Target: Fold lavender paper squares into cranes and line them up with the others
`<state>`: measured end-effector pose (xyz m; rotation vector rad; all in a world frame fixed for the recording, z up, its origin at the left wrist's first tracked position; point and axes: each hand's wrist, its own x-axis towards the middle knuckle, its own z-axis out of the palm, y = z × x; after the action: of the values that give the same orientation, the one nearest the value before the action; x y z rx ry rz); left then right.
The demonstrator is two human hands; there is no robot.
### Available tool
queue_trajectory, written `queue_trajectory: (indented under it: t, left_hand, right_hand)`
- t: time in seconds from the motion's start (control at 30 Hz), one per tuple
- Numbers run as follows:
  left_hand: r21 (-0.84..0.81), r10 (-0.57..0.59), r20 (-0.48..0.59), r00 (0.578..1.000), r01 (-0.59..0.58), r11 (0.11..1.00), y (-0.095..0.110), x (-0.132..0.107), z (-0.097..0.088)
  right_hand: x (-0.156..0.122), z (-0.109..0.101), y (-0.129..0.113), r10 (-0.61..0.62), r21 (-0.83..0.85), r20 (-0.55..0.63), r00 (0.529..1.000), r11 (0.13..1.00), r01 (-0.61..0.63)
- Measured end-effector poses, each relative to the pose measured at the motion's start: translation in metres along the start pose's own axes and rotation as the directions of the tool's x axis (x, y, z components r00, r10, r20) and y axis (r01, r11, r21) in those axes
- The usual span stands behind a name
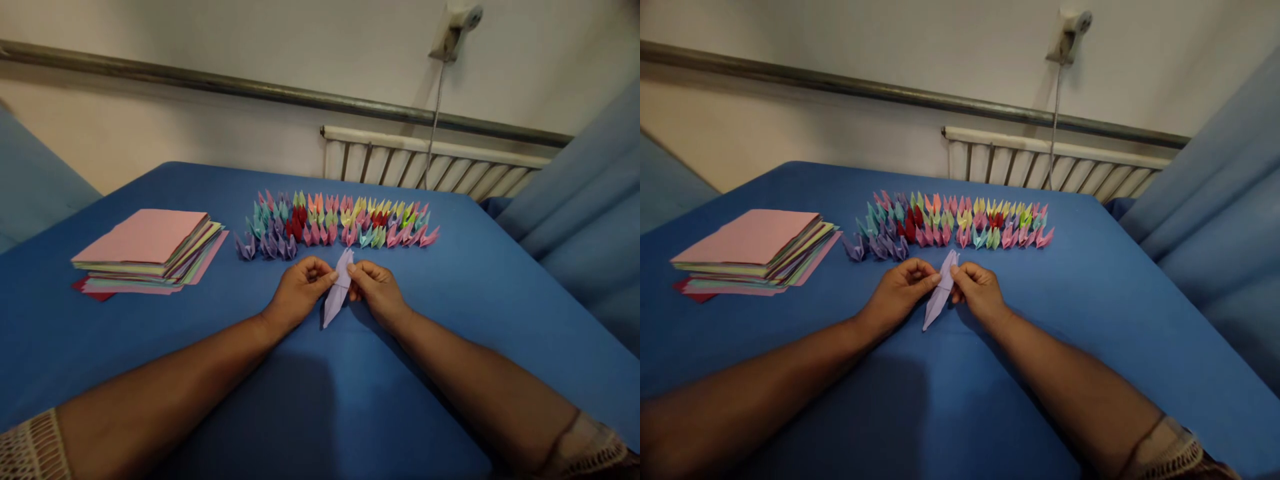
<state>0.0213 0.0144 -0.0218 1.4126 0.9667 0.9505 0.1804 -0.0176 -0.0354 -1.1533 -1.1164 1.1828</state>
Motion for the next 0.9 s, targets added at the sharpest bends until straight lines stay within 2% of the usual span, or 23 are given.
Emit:
queue_trajectory:
  t: [0.1, 0.17, 0.27, 0.4, 0.5, 0.6, 0.67, 0.8, 0.83, 0.9]
  left_hand:
    - [0.252, 0.232, 0.026, 0.972, -0.231, 0.940, 0.002, -0.001, -0.003]
    - [0.385, 0.316, 0.093, 0.944, -0.327, 0.863, 0.005, -0.005, -0.004]
    - [0.443, 0.306, 0.164, 0.938, -0.348, 0.826, 0.009, -0.010, -0.002]
    - [0.452, 0.261, 0.120, 0.958, -0.286, 0.845, 0.011, -0.014, 0.001]
    - [0.397, 0.226, 0.078, 0.971, -0.238, 0.886, 0.009, -0.013, 0.001]
    - [0.253, 0.151, 0.027, 0.988, -0.153, 0.955, 0.006, -0.009, 0.002]
    - [0.106, 0.064, -0.015, 0.998, -0.063, 0.992, 0.005, -0.006, 0.003]
    - [-0.127, -0.092, -0.072, 0.993, 0.083, 0.988, 0.004, -0.001, 0.003]
    - [-0.175, -0.123, -0.065, 0.990, 0.110, 0.978, 0.004, -0.001, 0.003]
    - [-0.256, -0.174, -0.031, 0.984, 0.160, 0.953, 0.005, -0.001, 0.004]
  right_hand:
    - [0.001, 0.000, 0.002, -0.084, -0.088, -0.099, 0.992, 0.993, 0.076]
    - [0.000, 0.000, 0.004, -0.150, -0.169, -0.135, 0.979, 0.977, 0.126]
    - [-0.005, 0.000, 0.003, -0.264, -0.303, -0.110, 0.958, 0.927, 0.221]
    - [-0.016, 0.000, -0.005, -0.410, -0.447, 0.013, 0.912, 0.814, 0.372]
    - [-0.023, 0.000, -0.013, -0.449, -0.468, 0.119, 0.886, 0.761, 0.449]
    - [-0.023, 0.001, -0.013, -0.429, -0.440, 0.166, 0.888, 0.774, 0.456]
    - [-0.019, 0.002, -0.008, -0.383, -0.389, 0.118, 0.916, 0.831, 0.397]
    - [-0.007, 0.005, 0.003, -0.249, -0.179, -0.108, 0.963, 0.957, 0.227]
    - [-0.005, 0.006, 0.004, -0.209, -0.123, -0.136, 0.968, 0.973, 0.193]
    - [-0.003, 0.007, 0.003, -0.136, -0.047, -0.120, 0.983, 0.990, 0.131]
